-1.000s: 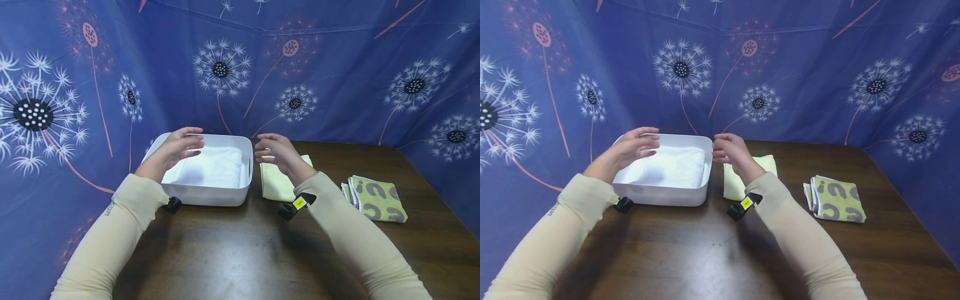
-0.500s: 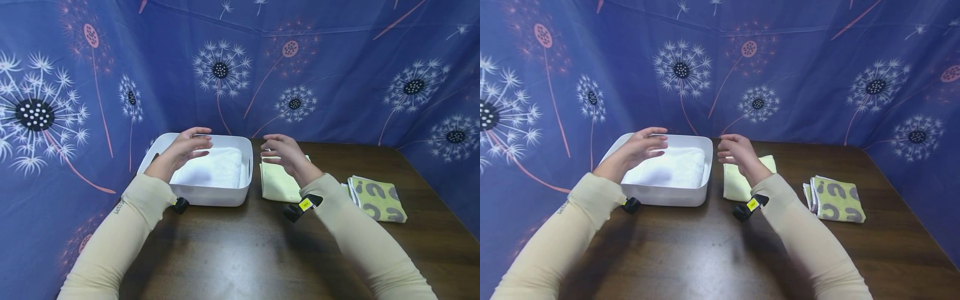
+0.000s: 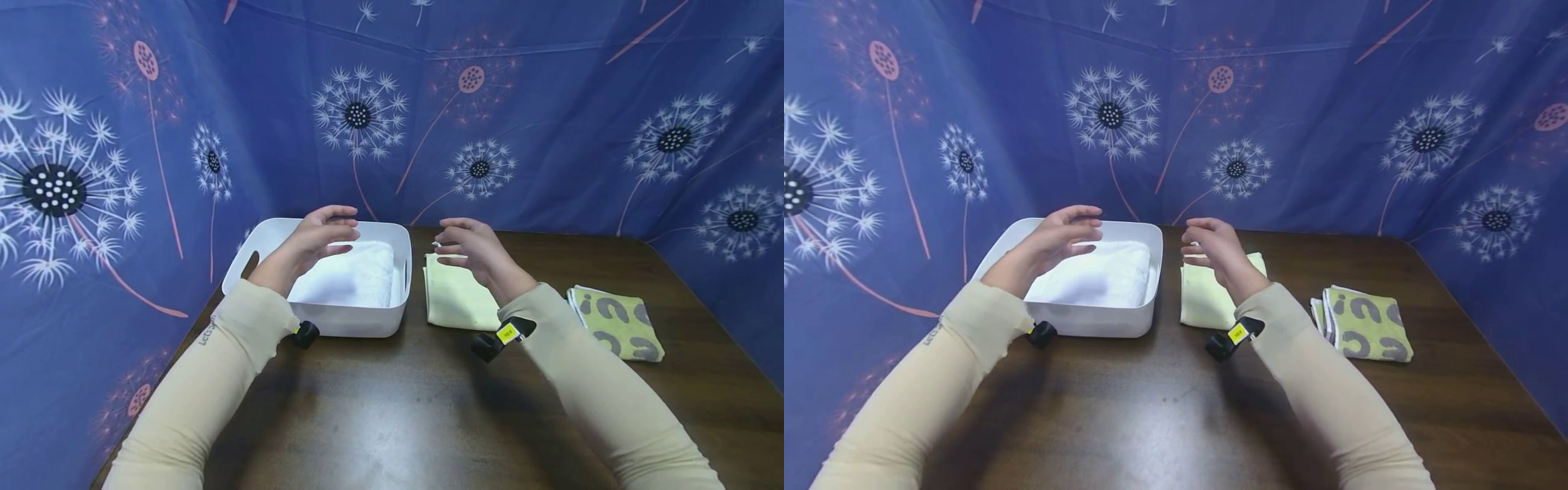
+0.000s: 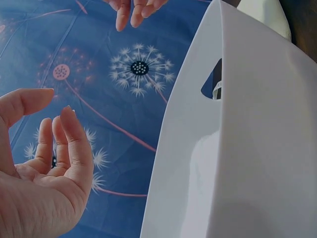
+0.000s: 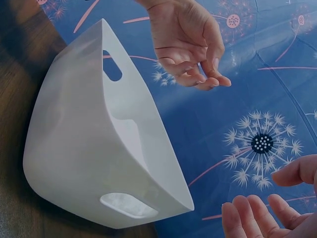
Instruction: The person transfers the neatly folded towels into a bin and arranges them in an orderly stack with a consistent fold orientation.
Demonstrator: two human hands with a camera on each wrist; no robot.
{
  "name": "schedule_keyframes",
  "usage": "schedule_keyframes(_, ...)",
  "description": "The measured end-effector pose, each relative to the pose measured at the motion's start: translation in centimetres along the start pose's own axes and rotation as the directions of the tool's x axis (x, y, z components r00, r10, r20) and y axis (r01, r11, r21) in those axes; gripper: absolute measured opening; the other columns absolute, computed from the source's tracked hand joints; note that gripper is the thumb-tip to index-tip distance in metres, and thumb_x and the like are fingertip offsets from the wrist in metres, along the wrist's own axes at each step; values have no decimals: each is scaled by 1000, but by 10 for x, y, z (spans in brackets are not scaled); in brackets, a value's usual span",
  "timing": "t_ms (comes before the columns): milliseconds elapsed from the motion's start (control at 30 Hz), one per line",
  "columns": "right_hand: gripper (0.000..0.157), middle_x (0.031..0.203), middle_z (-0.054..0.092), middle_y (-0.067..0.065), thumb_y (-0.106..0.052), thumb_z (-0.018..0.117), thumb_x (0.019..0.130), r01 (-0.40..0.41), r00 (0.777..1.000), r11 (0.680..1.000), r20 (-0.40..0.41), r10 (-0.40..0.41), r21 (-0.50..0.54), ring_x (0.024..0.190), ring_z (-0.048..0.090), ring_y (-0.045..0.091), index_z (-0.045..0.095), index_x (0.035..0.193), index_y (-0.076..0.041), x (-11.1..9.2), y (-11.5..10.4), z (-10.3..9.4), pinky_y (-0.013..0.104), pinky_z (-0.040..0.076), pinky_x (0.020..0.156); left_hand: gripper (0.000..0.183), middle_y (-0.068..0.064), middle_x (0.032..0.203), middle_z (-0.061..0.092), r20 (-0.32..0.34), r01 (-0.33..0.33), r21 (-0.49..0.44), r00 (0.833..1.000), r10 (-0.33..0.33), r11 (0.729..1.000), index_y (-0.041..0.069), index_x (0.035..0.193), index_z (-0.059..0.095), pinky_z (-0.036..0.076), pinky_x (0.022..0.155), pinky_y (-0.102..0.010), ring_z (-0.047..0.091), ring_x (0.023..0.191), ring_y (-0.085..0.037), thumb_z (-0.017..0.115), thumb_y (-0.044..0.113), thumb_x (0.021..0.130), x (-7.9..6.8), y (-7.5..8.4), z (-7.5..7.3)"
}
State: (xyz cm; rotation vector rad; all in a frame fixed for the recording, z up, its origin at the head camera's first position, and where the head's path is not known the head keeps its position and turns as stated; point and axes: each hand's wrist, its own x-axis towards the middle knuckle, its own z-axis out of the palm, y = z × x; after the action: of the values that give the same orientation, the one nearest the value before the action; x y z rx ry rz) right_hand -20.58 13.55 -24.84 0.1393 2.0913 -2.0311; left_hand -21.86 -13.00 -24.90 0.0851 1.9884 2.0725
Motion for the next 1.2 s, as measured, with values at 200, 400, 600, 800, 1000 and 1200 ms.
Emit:
schedule_keyframes(200, 46, 101, 56, 10, -8, 52, 90, 15, 1000, 1000, -2, -15, 13, 89, 60, 24, 42, 135, -2, -1, 1, -5, 39, 50, 85, 49, -13, 126, 47, 14, -8, 3, 1000, 8, 1000, 4, 133, 43, 44, 93, -42, 54, 103, -23, 58, -1, 87, 1, 1, 9)
schedule_keyframes(400, 47, 99, 57, 10, -7, 51, 91, 13, 1000, 1000, -2, -13, 17, 87, 61, 23, 41, 136, -1, -3, -1, -9, 38, 48, 87, 50, -14, 128, 47, 12, -9, 13, 1000, 9, 1000, 4, 133, 44, 45, 92, -40, 55, 102, -24, 59, 0, 86, 4, 0, 14)
schedule_keyframes(600, 47, 108, 54, 12, -8, 51, 91, 13, 1000, 1000, -11, -13, -2, 82, 61, 19, 41, 136, -2, -4, -3, -11, 38, 48, 88, 50, -18, 132, 45, 24, -10, 5, 1000, 9, 1000, 4, 133, 45, 45, 91, -40, 55, 102, -25, 59, -1, 86, 6, -1, 19)
schedule_keyframes(800, 46, 108, 54, 12, -9, 51, 91, 15, 1000, 1000, -20, -15, -9, 86, 62, 22, 42, 136, -4, -5, -3, -15, 38, 49, 87, 49, -12, 122, 50, 23, -11, 3, 1000, 11, 1000, 5, 131, 47, 45, 92, -41, 56, 100, -24, 60, -2, 85, 7, 1, 24)
schedule_keyframes(1000, 46, 116, 50, 17, -9, 48, 93, 21, 1000, 999, -15, -21, -31, 78, 62, 14, 38, 138, -2, -7, -5, -22, 37, 49, 87, 49, -15, 126, 49, 33, -3, 8, 999, 2, 1000, 5, 131, 47, 44, 93, -42, 54, 106, -28, 61, -1, 84, 9, 2, 30)
schedule_keyframes(1200, 47, 111, 52, 13, -10, 49, 93, 22, 999, 999, -25, -24, -43, 79, 62, 15, 38, 138, -2, -9, -8, -28, 35, 49, 86, 51, -18, 131, 46, 60, -18, 1, 998, 18, 1000, 4, 131, 47, 43, 94, -42, 55, 105, -26, 62, -2, 83, 10, 2, 39)
